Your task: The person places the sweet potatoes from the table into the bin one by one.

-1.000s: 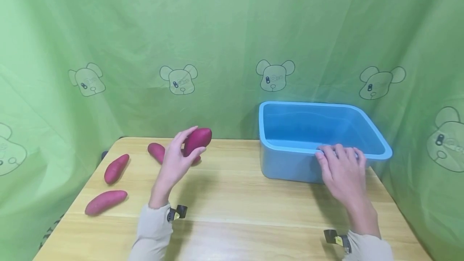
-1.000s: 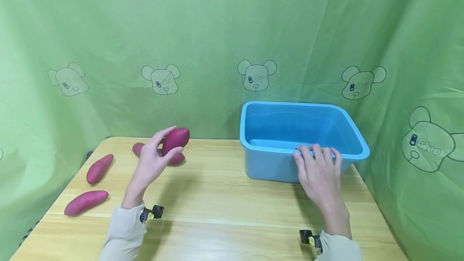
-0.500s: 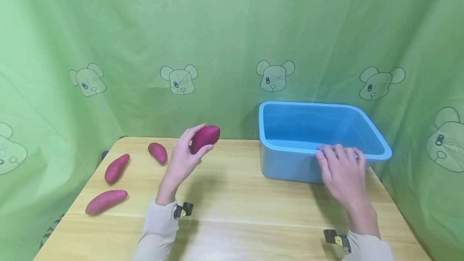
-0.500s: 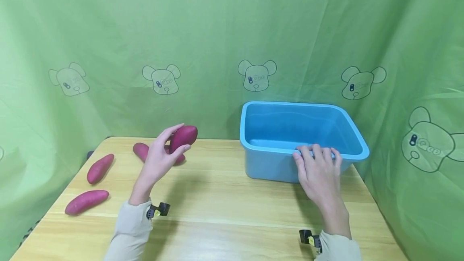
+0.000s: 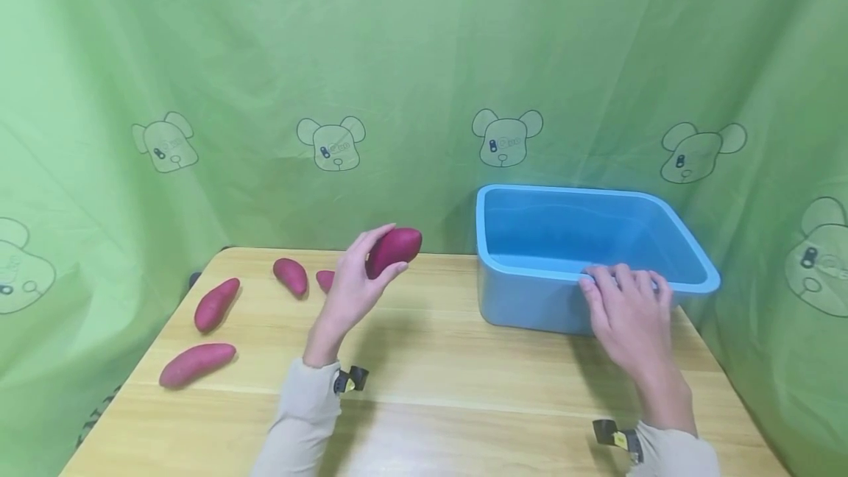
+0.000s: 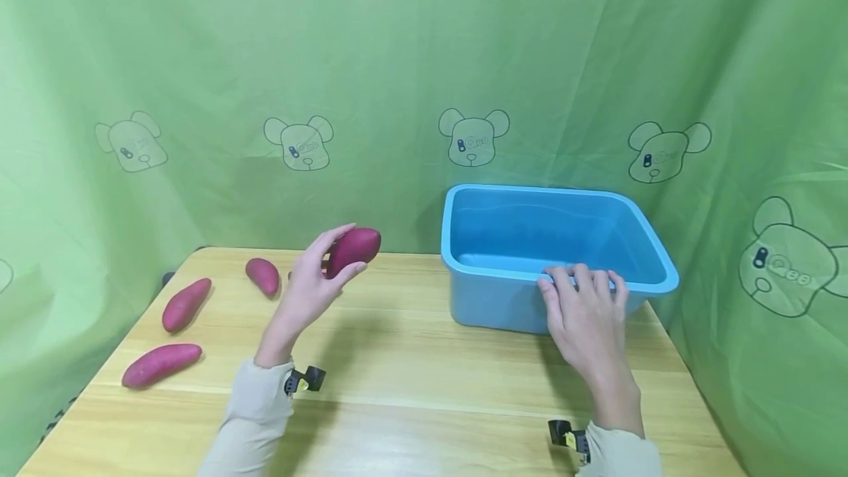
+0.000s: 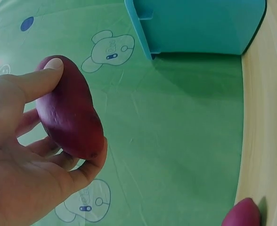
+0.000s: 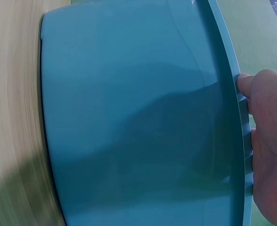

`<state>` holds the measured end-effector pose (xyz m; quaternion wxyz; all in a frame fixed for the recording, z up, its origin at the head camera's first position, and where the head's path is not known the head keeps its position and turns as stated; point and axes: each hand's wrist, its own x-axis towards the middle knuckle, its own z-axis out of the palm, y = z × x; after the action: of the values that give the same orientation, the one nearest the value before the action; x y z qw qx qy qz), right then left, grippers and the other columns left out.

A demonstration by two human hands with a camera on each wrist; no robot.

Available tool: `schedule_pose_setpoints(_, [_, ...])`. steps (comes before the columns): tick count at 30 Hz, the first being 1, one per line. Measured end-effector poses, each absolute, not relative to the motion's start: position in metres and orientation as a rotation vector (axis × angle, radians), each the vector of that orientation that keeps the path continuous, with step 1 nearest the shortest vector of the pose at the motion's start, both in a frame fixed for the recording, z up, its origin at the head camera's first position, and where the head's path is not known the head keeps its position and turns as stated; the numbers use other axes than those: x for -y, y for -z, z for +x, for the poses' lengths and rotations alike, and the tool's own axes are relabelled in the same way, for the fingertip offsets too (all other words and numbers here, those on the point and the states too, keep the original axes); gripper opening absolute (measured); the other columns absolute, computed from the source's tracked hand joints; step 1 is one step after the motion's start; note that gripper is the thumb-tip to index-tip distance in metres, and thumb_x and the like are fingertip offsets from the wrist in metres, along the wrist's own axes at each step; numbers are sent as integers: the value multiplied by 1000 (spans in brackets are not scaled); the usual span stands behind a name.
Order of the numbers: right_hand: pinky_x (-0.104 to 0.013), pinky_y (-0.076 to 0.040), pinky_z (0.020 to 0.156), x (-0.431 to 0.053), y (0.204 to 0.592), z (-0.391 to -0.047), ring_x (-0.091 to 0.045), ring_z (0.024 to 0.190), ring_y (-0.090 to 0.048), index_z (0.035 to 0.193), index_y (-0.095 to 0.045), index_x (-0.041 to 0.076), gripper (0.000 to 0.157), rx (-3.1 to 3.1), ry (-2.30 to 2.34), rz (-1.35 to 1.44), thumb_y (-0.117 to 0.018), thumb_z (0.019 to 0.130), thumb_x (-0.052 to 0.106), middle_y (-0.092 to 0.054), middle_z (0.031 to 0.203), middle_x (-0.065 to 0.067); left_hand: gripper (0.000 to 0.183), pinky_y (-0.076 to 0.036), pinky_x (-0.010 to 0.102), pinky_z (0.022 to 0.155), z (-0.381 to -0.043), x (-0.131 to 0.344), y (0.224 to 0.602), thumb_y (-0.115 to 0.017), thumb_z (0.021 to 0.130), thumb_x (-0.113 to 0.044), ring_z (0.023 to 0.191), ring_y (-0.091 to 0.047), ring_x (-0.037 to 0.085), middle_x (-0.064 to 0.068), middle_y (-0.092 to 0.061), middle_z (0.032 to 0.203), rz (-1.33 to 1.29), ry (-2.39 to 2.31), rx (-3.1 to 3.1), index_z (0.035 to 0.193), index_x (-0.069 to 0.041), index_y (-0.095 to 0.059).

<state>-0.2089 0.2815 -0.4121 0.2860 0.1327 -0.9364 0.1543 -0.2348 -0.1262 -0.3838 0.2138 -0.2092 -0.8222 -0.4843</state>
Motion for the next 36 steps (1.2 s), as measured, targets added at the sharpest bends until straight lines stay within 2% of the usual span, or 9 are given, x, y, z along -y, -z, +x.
schedule_pose_setpoints(8, [-74, -17, 108, -282, 411, -208, -49, 117, -45, 127, -61, 6, 37, 2508, -407, 336, -43, 110, 32, -59, 119, -23, 59, -56, 43, 92, -238, 111, 386, -77, 93, -16, 109, -64, 28, 13, -62, 127, -606, 1359, 2285, 148, -14, -54])
schedule_pose_setpoints(28, [-74, -16, 108, -279, 411, -208, -49, 117, -45, 127, -62, 6, 36, 2508, -413, 344, -43, 110, 32, -59, 119, -23, 69, -48, 41, 107, -239, 89, 383, -71, 93, 0, 123, -58, 29, 14, -54, 137, -654, 1339, 2297, 155, -13, -45])
schedule_pose_setpoints(36, [-73, -17, 107, -279, 411, -209, -48, 116, -45, 126, -62, 7, 35, 2491, -408, 345, -43, 109, 31, -60, 118, -23, 71, -48, 42, 107, -240, 79, 377, -72, 90, 6, 124, -58, 30, 13, -53, 137, -682, 1340, 2305, 154, -12, -47])
